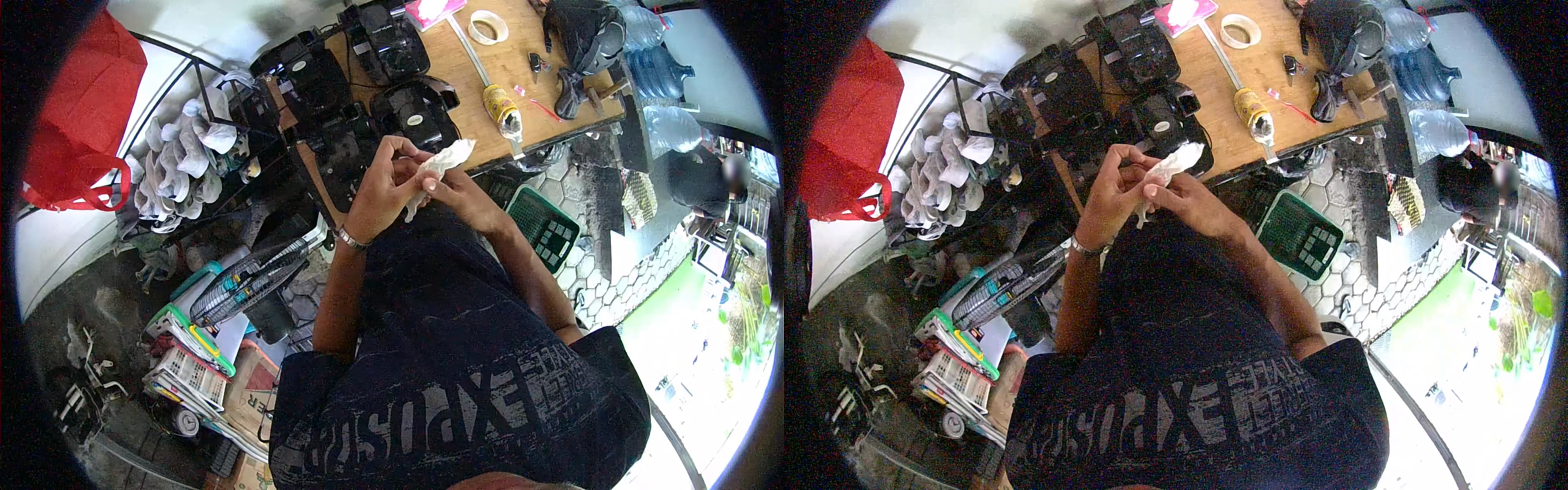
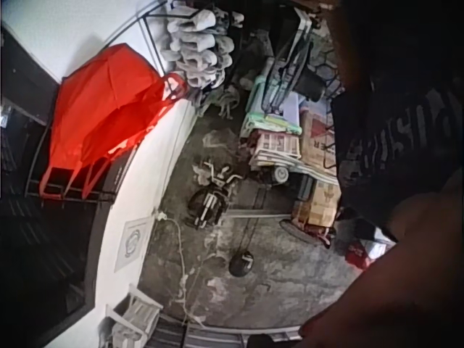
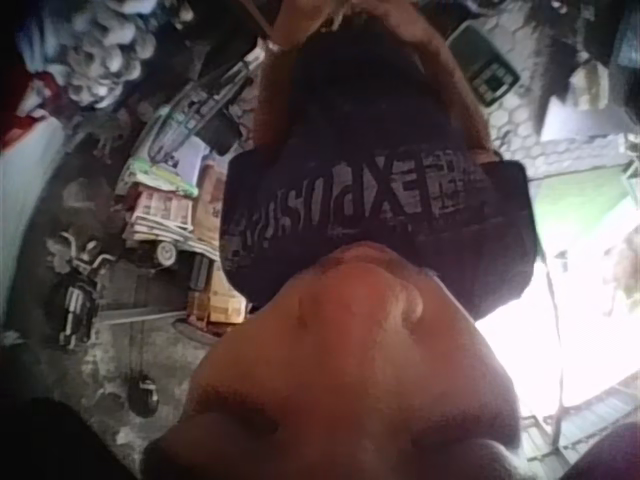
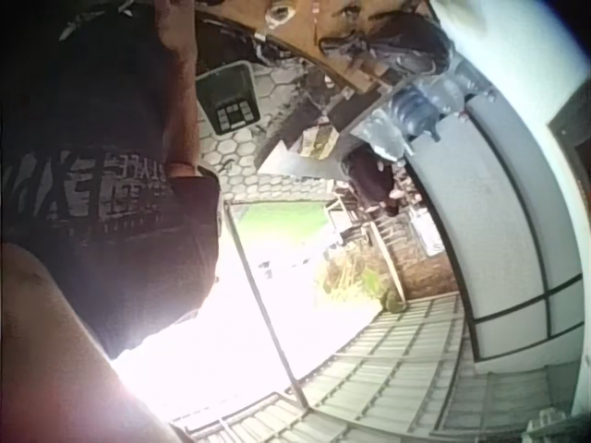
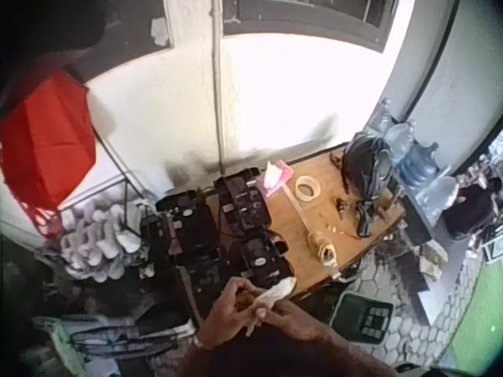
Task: Applying masking tape and glue/paint to a yellow shoe for repair or customization.
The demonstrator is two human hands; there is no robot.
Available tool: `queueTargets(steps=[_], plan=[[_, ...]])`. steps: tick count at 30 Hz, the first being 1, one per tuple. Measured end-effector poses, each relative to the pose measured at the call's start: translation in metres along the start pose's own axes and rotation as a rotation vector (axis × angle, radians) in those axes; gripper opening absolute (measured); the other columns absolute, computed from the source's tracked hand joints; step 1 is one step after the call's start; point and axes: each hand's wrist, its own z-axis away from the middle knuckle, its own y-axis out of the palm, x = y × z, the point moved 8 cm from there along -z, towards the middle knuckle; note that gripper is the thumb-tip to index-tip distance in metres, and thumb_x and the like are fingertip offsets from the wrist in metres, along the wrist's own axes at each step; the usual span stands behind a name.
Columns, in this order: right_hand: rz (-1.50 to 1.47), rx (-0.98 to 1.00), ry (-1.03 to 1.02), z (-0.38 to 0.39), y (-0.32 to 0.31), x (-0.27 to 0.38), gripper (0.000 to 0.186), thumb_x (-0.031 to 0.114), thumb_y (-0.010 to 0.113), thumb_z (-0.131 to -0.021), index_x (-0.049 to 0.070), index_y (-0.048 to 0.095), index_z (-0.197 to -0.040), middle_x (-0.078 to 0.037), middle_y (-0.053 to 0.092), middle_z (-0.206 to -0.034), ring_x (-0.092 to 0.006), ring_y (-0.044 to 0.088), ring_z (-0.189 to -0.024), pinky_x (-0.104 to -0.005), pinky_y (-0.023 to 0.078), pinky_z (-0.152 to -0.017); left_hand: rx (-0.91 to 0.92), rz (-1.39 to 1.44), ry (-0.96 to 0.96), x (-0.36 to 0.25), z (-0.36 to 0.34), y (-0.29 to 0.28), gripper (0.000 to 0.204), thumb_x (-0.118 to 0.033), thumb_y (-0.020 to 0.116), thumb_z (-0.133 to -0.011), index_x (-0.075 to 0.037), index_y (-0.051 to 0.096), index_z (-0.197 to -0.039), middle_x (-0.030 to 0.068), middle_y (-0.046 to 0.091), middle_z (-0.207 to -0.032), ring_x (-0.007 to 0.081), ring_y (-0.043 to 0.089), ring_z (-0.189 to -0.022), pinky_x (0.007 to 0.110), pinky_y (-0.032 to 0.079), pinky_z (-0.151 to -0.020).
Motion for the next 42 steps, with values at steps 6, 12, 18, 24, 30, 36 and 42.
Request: queueTargets(steps=[6, 12, 18, 24, 30, 36, 42], plan=[[-0.138, -0.099, -0.066, -0.022, 0.005, 0.002, 0.037, 0.029, 0.044, -0.102, 0.002, 0.053, -0.127, -0.006, 0.063, -0.112, -0.0132, 0.058, -0.100, -0.0275, 0.048, -0.085, -0.101, 0.010, 0.039, 0.003, 0.006, -0.013, 0.041, -0.008, 0.060, -0.093, -0.003, 0.030, -0.121, 0.0163, 0.059, -0.104, 0.0141, 0.064, -0.083, 0.027, 0.055, -0.063], [0.359, -0.328, -0.260, -0.025, -0.004, 0.009, 0.035, 0.027, 0.040, -0.103, 0.002, 0.060, -0.119, -0.007, 0.064, -0.106, -0.0149, 0.060, -0.094, -0.0269, 0.049, -0.081, -0.184, -0.185, 0.228, -0.013, 0.012, -0.018, 0.034, -0.009, 0.058, -0.094, -0.005, 0.035, -0.119, 0.0074, 0.061, -0.080, 0.0129, 0.064, -0.071, 0.027, 0.053, -0.065], [0.026, -0.927, -0.401, -0.003, -0.102, 0.035, 0.033, 0.030, 0.044, -0.101, 0.003, 0.063, -0.105, -0.002, 0.056, -0.078, -0.0092, 0.051, -0.064, -0.0227, 0.041, -0.059, -0.384, -0.141, 0.117, -0.064, 0.046, -0.104, 0.022, -0.010, 0.060, -0.092, -0.005, 0.047, -0.110, 0.0059, 0.059, -0.088, 0.0093, 0.061, -0.066, 0.024, 0.054, -0.057], [-0.078, -0.818, -0.300, 0.015, -0.131, 0.019, 0.037, 0.036, 0.045, -0.101, 0.010, 0.050, -0.076, 0.002, 0.037, -0.059, -0.0106, 0.041, -0.053, -0.0263, 0.035, -0.052, -1.131, -0.695, 1.124, -0.334, 0.172, -0.285, 0.010, -0.014, 0.050, -0.099, -0.004, 0.054, -0.100, 0.0010, 0.058, -0.087, 0.0048, 0.051, -0.064, 0.024, 0.052, -0.056], [-0.074, -0.615, -0.128, 0.005, -0.076, 0.009, 0.041, 0.035, 0.045, -0.101, 0.008, 0.053, -0.071, 0.001, 0.041, -0.058, -0.0117, 0.044, -0.054, -0.0274, 0.036, -0.052, -1.401, -2.136, 0.227, -0.441, 0.123, -0.437, 0.056, -0.052, 0.057, -0.087, -0.005, 0.061, -0.117, 0.0172, 0.061, -0.121, 0.0377, 0.052, -0.118, 0.048, 0.042, -0.099], [-0.059, -0.342, 0.008, 0.014, -0.043, 0.014, 0.041, 0.034, 0.046, -0.101, 0.005, 0.058, -0.073, 0.001, 0.048, -0.060, -0.0089, 0.045, -0.055, -0.0251, 0.037, -0.052, -1.256, -1.990, 0.798, -0.443, 0.134, -0.321, 0.049, -0.042, 0.060, -0.086, -0.004, 0.062, -0.117, 0.0263, 0.063, -0.113, 0.0377, 0.061, -0.103, 0.046, 0.047, -0.093], [0.012, -0.091, 0.182, 0.011, -0.044, 0.011, 0.043, 0.036, 0.049, -0.099, 0.004, 0.060, -0.071, -0.002, 0.057, -0.061, -0.0108, 0.055, -0.057, -0.0252, 0.043, -0.055, -0.138, -0.743, 0.634, -0.175, -0.005, -0.055, 0.039, -0.030, 0.052, -0.095, -0.002, 0.058, -0.121, 0.0174, 0.058, -0.124, 0.0301, 0.056, -0.114, 0.040, 0.048, -0.091]])
